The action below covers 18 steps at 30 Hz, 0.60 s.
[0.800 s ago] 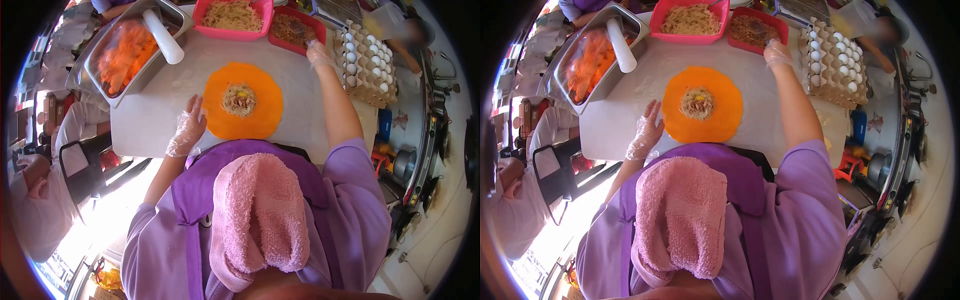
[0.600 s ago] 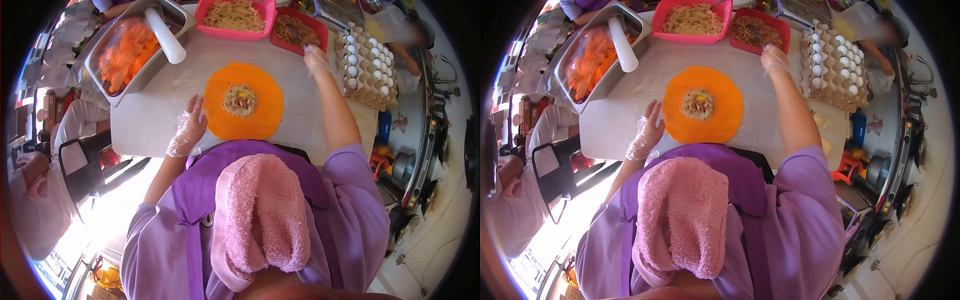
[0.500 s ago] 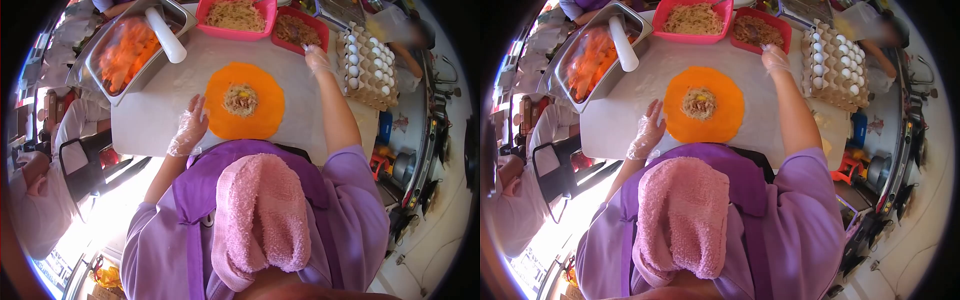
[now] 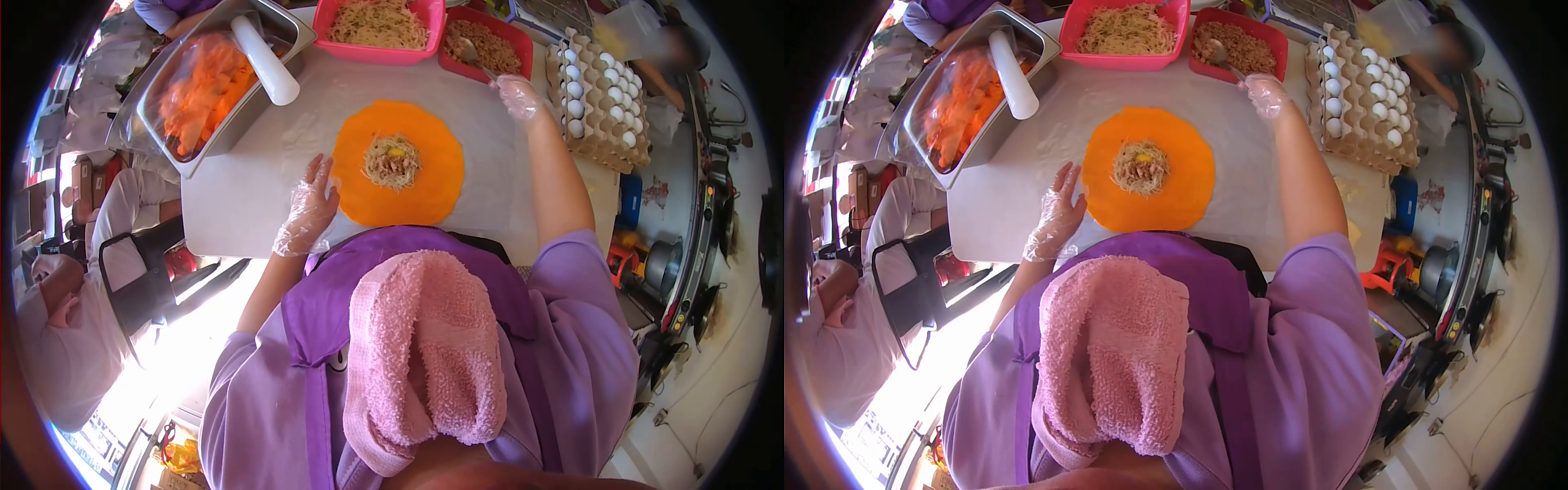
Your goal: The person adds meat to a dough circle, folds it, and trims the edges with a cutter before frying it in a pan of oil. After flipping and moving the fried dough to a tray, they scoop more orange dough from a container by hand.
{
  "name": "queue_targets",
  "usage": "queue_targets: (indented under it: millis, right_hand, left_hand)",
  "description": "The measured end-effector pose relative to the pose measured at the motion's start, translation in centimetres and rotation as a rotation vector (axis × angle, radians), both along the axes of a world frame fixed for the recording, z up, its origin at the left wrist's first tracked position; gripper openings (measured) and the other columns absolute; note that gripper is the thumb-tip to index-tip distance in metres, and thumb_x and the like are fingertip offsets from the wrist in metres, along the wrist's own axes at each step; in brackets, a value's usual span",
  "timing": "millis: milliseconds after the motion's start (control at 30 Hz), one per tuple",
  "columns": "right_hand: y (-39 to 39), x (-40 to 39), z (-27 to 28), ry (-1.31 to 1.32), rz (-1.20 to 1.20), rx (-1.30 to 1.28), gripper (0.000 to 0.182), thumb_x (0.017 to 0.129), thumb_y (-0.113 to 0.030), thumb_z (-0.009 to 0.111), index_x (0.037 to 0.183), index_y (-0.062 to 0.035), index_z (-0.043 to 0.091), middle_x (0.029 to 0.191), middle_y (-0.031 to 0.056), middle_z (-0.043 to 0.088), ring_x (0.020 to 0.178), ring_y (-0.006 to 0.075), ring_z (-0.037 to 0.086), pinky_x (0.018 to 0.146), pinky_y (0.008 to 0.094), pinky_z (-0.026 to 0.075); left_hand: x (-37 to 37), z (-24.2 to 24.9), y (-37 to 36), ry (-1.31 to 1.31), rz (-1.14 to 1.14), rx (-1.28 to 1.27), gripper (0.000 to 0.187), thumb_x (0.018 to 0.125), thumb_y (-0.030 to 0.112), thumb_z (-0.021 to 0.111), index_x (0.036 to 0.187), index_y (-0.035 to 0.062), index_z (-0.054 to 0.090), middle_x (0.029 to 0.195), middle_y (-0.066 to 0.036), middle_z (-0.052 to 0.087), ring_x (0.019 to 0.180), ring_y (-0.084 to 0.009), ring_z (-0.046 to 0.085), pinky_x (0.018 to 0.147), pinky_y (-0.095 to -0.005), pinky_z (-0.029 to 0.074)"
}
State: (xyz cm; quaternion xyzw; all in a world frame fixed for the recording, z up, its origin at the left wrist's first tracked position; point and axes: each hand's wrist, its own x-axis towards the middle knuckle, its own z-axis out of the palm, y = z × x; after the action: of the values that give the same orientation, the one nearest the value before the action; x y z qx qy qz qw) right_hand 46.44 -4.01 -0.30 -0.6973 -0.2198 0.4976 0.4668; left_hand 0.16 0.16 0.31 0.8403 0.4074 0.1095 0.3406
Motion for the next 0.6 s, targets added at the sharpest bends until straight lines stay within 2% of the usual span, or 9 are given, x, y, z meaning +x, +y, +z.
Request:
queue_targets:
  millis: [67,167,400,600]
  right_hand:
    - [-0.6,0.7,-0.6,0.140,-0.014,0.037,0.016,0.086,-0.020,0.057,0.083,-0.0059,0.062,0.055,-0.0053,0.043,0.045,0.0049,0.037,0.039,0.0198,0.027]
    - [-1.7,1.6,-0.6,0.198,0.009,0.046,0.015,0.084,-0.019,0.056,0.081,-0.0064,0.063,0.055,-0.0037,0.043,0.045,0.0075,0.037,0.040,0.0231,0.028]
    - [-3.0,1.1,1.5,0.099,-0.101,0.079,0.016,0.089,-0.020,0.054,0.085,-0.0071,0.062,0.056,-0.0056,0.042,0.045,0.0045,0.035,0.039,0.0203,0.026]
    - [-6.0,-1.0,3.9,0.071,0.129,0.059,0.017,0.091,-0.023,0.056,0.090,-0.0076,0.061,0.060,-0.0079,0.043,0.050,0.0013,0.037,0.043,0.0167,0.027]
  left_hand:
    - [-0.1,0.1,0.0,-0.004,-0.018,0.059,0.045,0.085,0.010,0.056,0.129,0.0037,0.046,0.137,-0.022,0.038,0.116,-0.0423,0.048,0.096,-0.0430,0.043]
    - [0.0,0.2,-0.1,0.020,0.023,-0.019,0.050,0.081,0.008,0.058,0.130,0.0059,0.046,0.138,-0.020,0.039,0.122,-0.0399,0.043,0.101,-0.0426,0.039]
    - [-0.2,-0.3,-0.2,0.007,0.006,0.003,0.052,0.082,0.008,0.058,0.131,0.0065,0.045,0.139,-0.020,0.039,0.122,-0.0399,0.043,0.101,-0.0427,0.039]
    - [-0.1,-0.2,-0.2,0.037,-0.010,0.053,0.046,0.084,0.010,0.056,0.129,0.0041,0.045,0.139,-0.021,0.038,0.119,-0.0412,0.046,0.098,-0.0425,0.042]
